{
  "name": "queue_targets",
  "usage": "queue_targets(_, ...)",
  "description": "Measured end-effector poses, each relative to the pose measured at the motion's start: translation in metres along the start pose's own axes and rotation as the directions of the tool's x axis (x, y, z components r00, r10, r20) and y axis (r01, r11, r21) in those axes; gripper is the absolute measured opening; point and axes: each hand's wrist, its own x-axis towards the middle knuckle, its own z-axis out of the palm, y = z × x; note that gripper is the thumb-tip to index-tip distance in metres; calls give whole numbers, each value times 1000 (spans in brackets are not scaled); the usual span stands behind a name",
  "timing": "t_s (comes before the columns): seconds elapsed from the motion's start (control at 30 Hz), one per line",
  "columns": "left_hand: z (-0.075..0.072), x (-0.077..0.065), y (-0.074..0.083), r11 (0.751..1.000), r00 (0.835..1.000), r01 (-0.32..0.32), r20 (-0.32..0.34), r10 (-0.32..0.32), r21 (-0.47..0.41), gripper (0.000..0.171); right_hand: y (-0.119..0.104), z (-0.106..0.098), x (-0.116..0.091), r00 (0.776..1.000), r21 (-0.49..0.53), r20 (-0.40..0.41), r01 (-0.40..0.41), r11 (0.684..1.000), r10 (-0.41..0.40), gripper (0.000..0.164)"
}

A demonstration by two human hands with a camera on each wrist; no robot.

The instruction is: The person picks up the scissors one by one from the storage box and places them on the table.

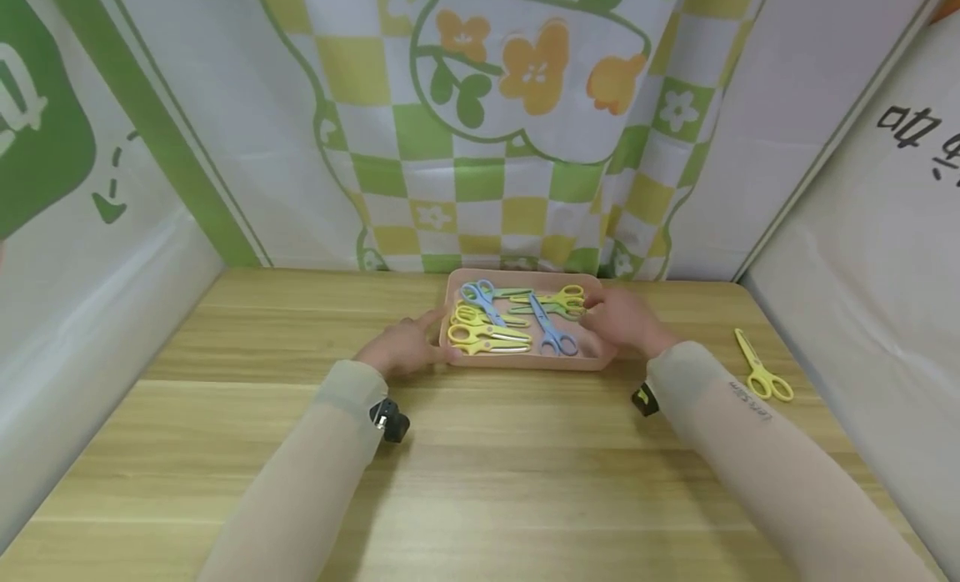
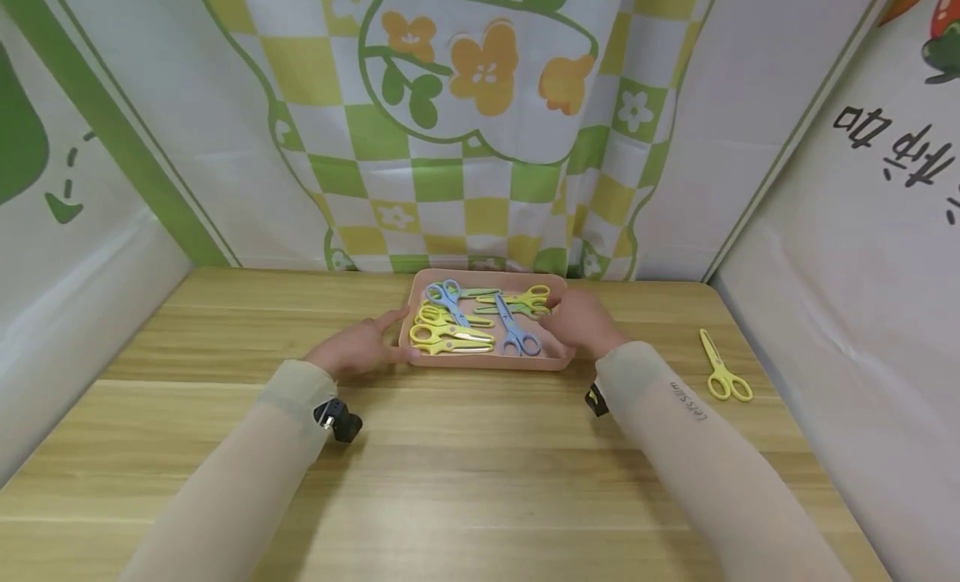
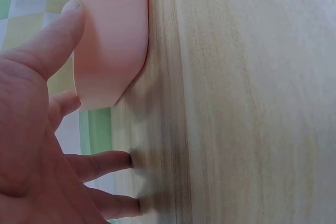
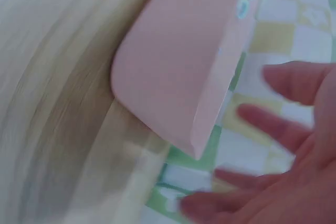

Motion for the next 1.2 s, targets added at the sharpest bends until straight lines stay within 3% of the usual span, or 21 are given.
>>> queue_targets(0.07, 0, 0, 1, 1000, 1000, -3, -1, 3, 10, 95, 6, -3, -1, 991, 139, 65, -127, 982, 119, 40)
queue_targets(0.1, 0, 1, 1, 1000, 1000, -5, -1, 5, 14, 95, 7, -4, -1, 975, 249, 85, -220, 943, 205, 48)
queue_targets(0.2, 0, 1, 0, 1000, 1000, -9, -4, 9, 28, 96, 7, -6, -1, 949, 330, 156, -312, 891, 274, 59)
queue_targets(0.27, -1, 2, -1, 1000, 1000, -7, -7, 7, 31, 96, 5, -6, 3, 942, 342, 168, -332, 879, 291, 58)
queue_targets(0.5, -2, 2, 0, 1000, 1000, -7, -6, 7, 19, 97, 0, -1, 17, 913, 224, 169, -402, 888, 370, 50)
queue_targets(0.67, -1, 1, 1, 1000, 1000, -1, -2, 1, 10, 97, -3, 6, 23, 904, 236, 172, -424, 874, 392, 37)
queue_targets(0.77, 0, 1, 1, 1000, 1000, -2, -3, 2, 17, 96, -5, 9, 26, 901, 170, 166, -427, 888, 401, 26)
queue_targets(0.9, -1, 1, 2, 1000, 1000, -3, -5, 3, 21, 96, -8, 9, 26, 912, 37, 156, -389, 921, 379, 18)
queue_targets(1.07, -1, 1, 1, 1000, 1000, 2, -1, -2, 18, 95, -9, 9, 26, 918, 25, 143, -377, 926, 370, 26)
queue_targets(1.2, -1, 2, 1, 1000, 1000, 1, -3, -1, 19, 95, -11, 10, 26, 927, -93, 156, -331, 939, 342, 26)
